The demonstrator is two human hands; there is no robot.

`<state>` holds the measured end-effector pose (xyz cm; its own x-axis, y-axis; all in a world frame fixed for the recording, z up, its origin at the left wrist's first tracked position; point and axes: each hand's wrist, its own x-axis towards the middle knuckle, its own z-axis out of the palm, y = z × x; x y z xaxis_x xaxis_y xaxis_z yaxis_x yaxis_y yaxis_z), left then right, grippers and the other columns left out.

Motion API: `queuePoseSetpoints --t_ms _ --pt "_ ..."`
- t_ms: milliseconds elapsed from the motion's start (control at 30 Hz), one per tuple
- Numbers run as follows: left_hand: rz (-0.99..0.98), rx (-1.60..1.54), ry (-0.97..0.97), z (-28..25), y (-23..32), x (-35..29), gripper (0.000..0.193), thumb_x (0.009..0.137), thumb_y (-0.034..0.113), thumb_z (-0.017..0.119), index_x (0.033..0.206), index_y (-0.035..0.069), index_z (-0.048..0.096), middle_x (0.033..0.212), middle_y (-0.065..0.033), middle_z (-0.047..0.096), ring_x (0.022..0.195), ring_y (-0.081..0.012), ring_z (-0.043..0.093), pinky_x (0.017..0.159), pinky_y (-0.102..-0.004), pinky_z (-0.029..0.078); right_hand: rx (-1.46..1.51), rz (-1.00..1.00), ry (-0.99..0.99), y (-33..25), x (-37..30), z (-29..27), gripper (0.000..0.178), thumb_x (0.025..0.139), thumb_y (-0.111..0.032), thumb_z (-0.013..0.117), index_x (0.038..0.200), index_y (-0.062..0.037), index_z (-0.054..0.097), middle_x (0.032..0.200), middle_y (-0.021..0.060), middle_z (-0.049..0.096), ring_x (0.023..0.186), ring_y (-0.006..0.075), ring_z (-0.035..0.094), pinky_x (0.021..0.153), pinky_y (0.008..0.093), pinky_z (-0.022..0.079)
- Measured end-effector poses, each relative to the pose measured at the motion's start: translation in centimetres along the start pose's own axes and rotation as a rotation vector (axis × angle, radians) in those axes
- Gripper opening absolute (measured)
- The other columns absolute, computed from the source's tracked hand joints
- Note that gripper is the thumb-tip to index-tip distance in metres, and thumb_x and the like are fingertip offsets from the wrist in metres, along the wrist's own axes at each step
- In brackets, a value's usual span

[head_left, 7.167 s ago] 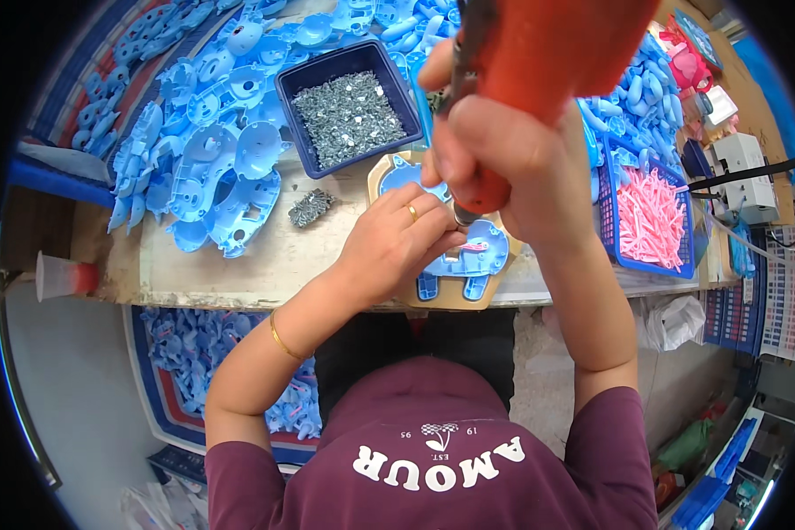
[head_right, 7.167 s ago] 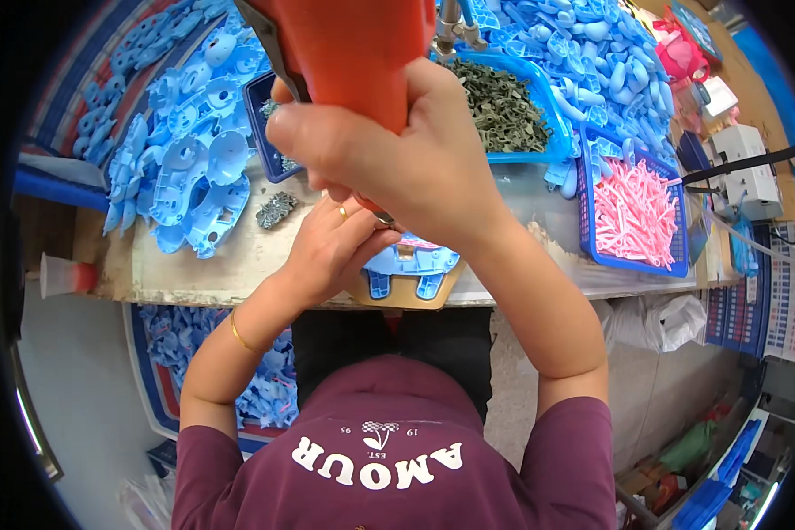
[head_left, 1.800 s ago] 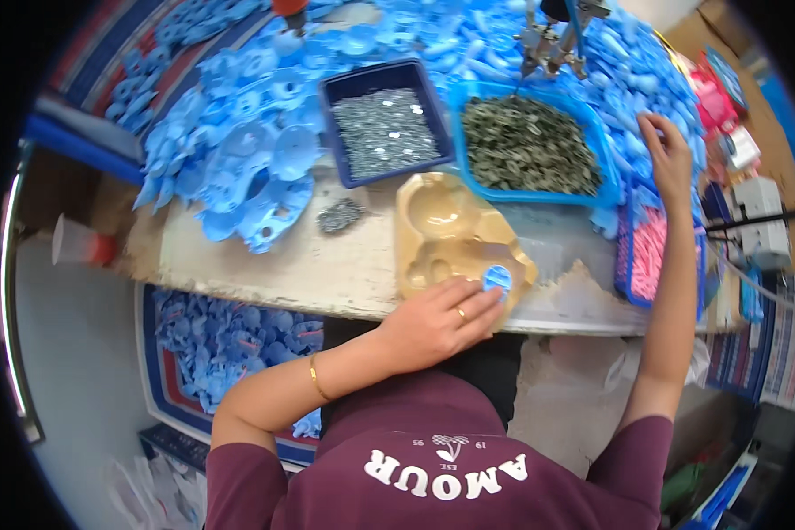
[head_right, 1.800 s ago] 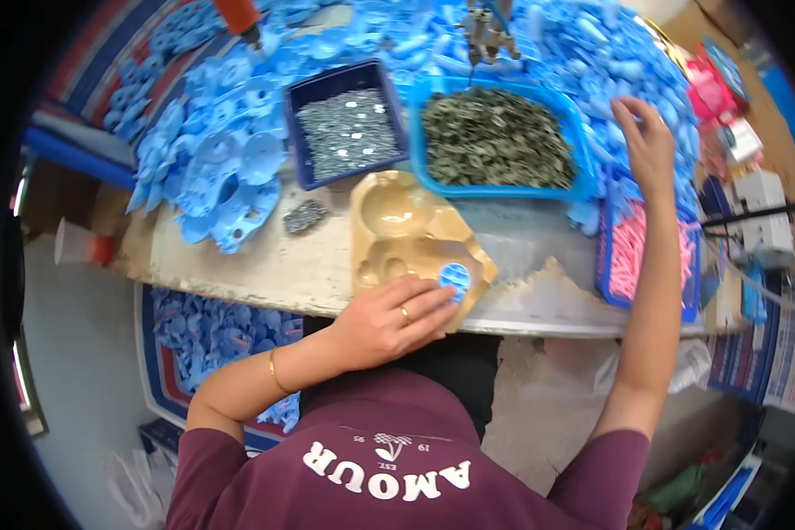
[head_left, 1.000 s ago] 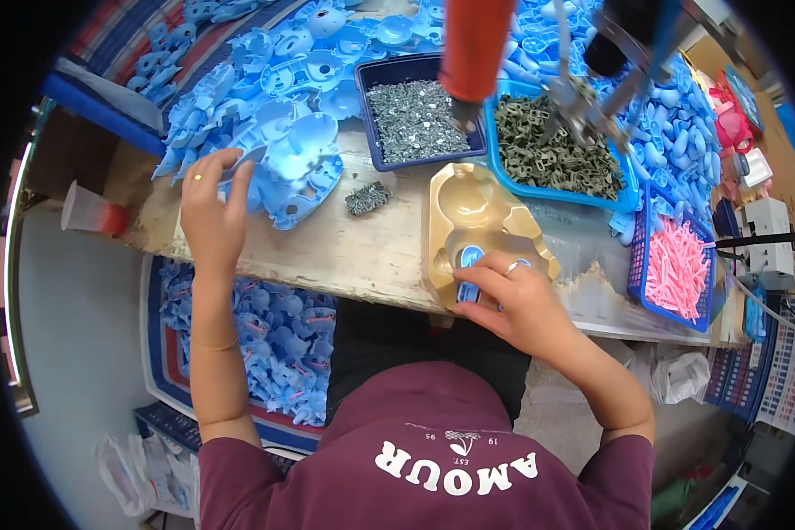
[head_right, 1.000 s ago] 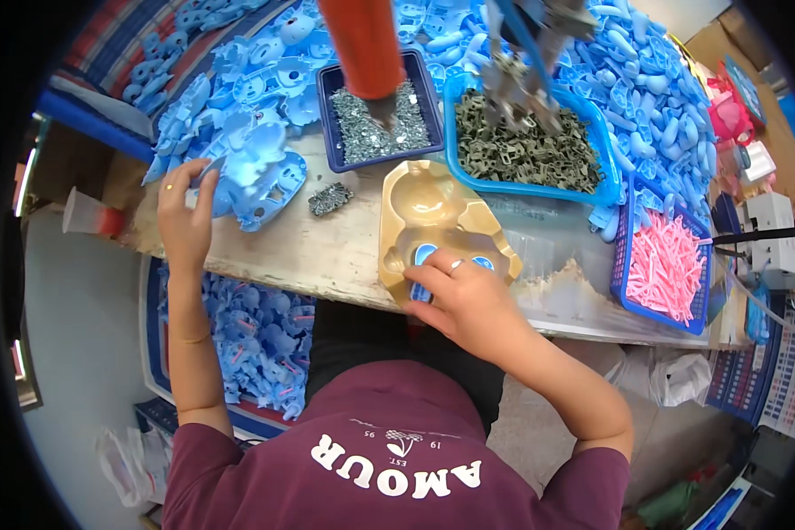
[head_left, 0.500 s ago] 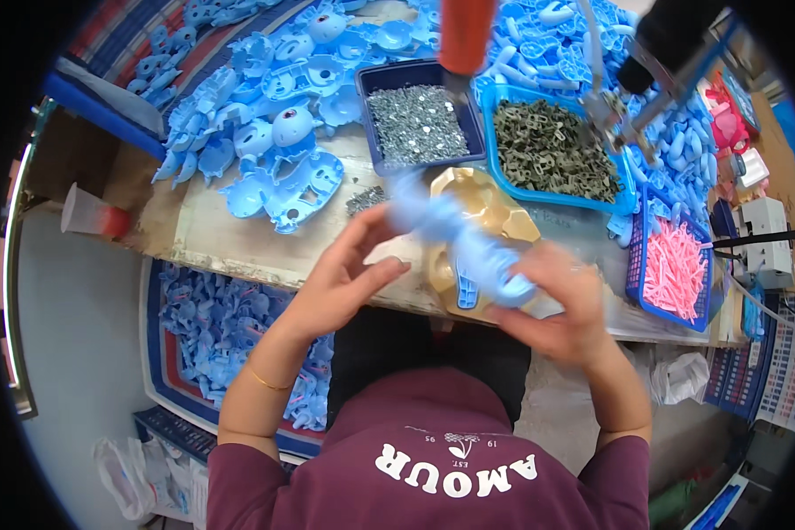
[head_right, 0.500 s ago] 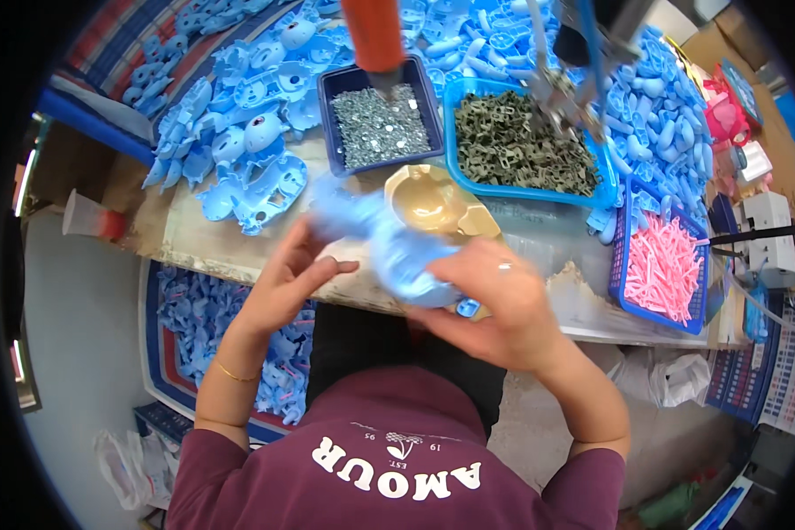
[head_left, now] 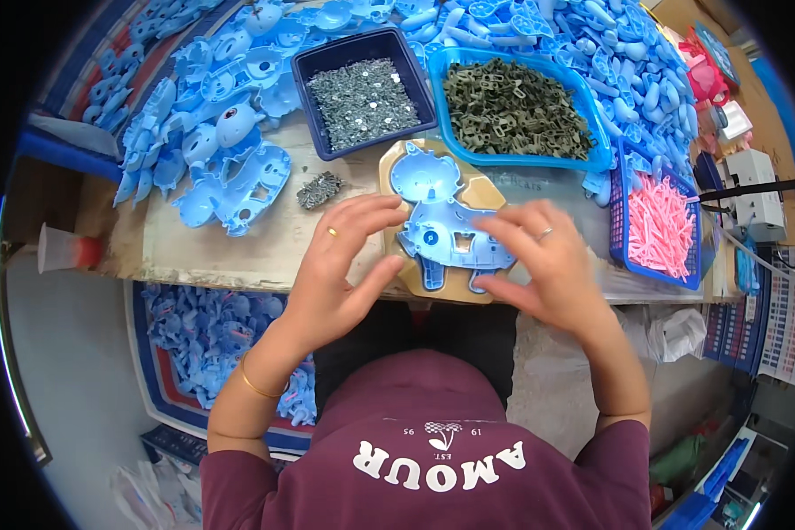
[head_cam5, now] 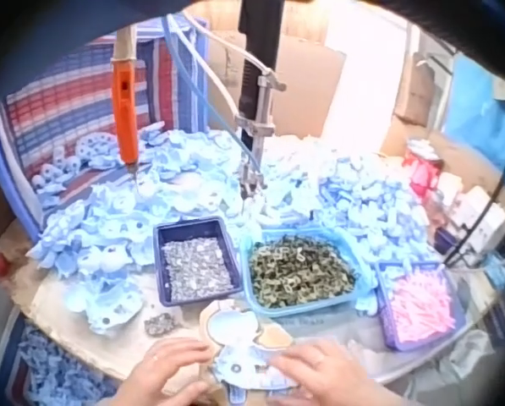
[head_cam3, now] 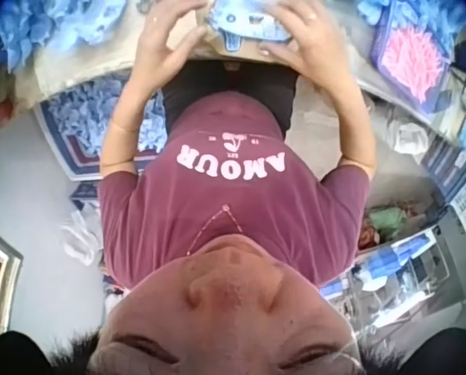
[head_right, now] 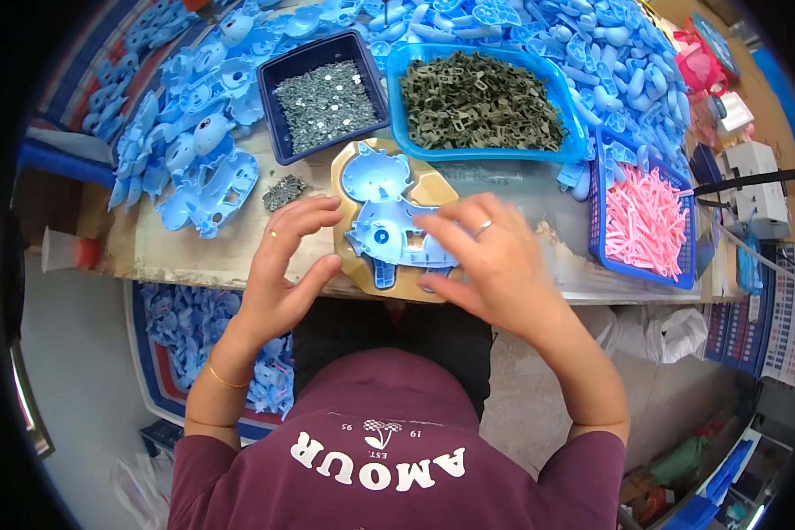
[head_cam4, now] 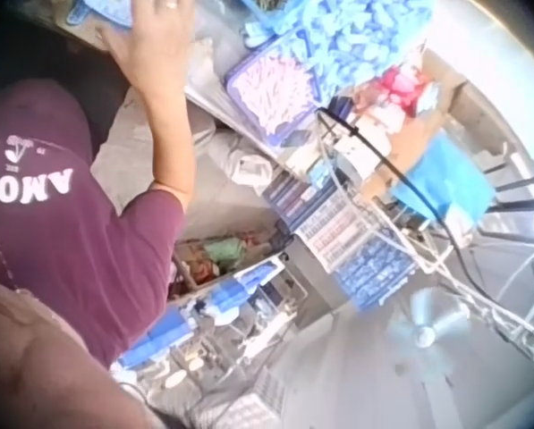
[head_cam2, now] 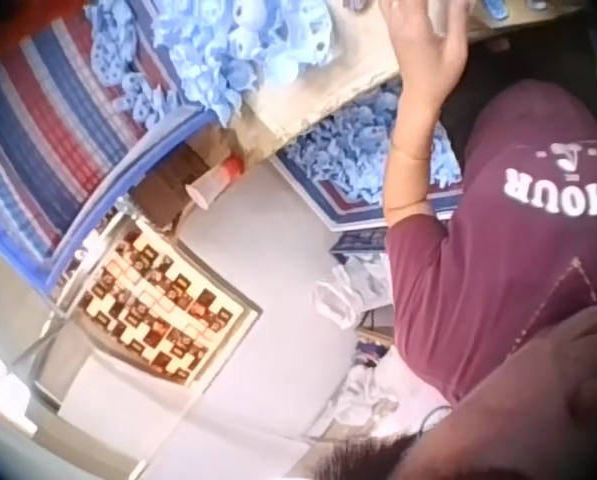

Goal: Assembling plastic toy components at a factory workstation using hand tools.

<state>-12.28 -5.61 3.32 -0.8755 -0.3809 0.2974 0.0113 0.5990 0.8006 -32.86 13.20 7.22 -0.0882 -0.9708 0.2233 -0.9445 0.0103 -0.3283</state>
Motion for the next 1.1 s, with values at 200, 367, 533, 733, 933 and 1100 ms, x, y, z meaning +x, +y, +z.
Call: queuePoseSetpoints --t_ms 200,367,533,733,933,1100 --pt "0.206 0.274 -0.082 3.6 0.9 2.1 0.053 0.083 0.019 0.076 0.132 0.006 0.058 0.139 -0.0129 0.055 0.133 -0.0366 0.046 0.108 -0.0481 0.041 0.084 0.170 0.022 1.4 -1.5 0.7 0.063 0.072 -0.022 0.083 0.130 -0.0112 0.062 0.118 0.0106 0.060 0.108 0.0318 0.058 0.089 0.0411 0.048" --pt "0.243 0.362 -0.085 5.6 0.9 3.0 0.057 0.085 0.026 0.074 0.135 0.005 0.056 0.141 -0.0126 0.053 0.135 -0.0350 0.045 0.112 -0.0499 0.036 0.110 0.183 0.007 1.2 -1.3 0.9 0.062 0.072 -0.020 0.083 0.129 -0.0101 0.061 0.115 0.0120 0.060 0.107 0.0325 0.058 0.089 0.0426 0.047" --pt "0.219 0.360 -0.112 6.3 0.6 3.2 0.058 0.086 0.028 0.073 0.136 0.004 0.055 0.138 -0.0120 0.054 0.132 -0.0336 0.047 0.113 -0.0502 0.035 0.110 0.190 0.062 1.0 -1.3 1.3 0.065 0.070 -0.019 0.083 0.129 -0.0079 0.059 0.113 0.0120 0.059 0.106 0.0323 0.058 0.087 0.0421 0.046" --pt "0.241 0.476 -0.084 6.5 1.0 3.3 0.057 0.085 0.029 0.073 0.133 0.004 0.057 0.136 -0.0115 0.056 0.130 -0.0323 0.049 0.112 -0.0492 0.036 0.032 0.238 0.016 1.0 -0.9 0.8 0.063 0.068 -0.018 0.084 0.125 -0.0067 0.059 0.107 0.0115 0.056 0.101 0.0316 0.058 0.084 0.0409 0.044" --pt "0.248 0.448 -0.103 6.2 0.9 3.2 0.058 0.084 0.031 0.075 0.133 0.004 0.058 0.136 -0.0112 0.056 0.127 -0.0315 0.050 0.109 -0.0470 0.038 0.239 0.267 0.021 1.3 -1.3 1.0 0.063 0.069 -0.019 0.084 0.126 -0.0060 0.060 0.105 0.0111 0.056 0.096 0.0315 0.058 0.083 0.0422 0.043" --pt "0.262 0.477 -0.094 6.1 1.1 3.4 0.061 0.080 0.028 0.077 0.133 0.004 0.058 0.135 -0.0104 0.057 0.125 -0.0321 0.052 0.106 -0.0463 0.041 0.070 0.231 0.051 0.7 -1.4 1.0 0.061 0.070 -0.018 0.084 0.126 -0.0064 0.061 0.103 0.0097 0.057 0.096 0.0292 0.058 0.079 0.0403 0.043"
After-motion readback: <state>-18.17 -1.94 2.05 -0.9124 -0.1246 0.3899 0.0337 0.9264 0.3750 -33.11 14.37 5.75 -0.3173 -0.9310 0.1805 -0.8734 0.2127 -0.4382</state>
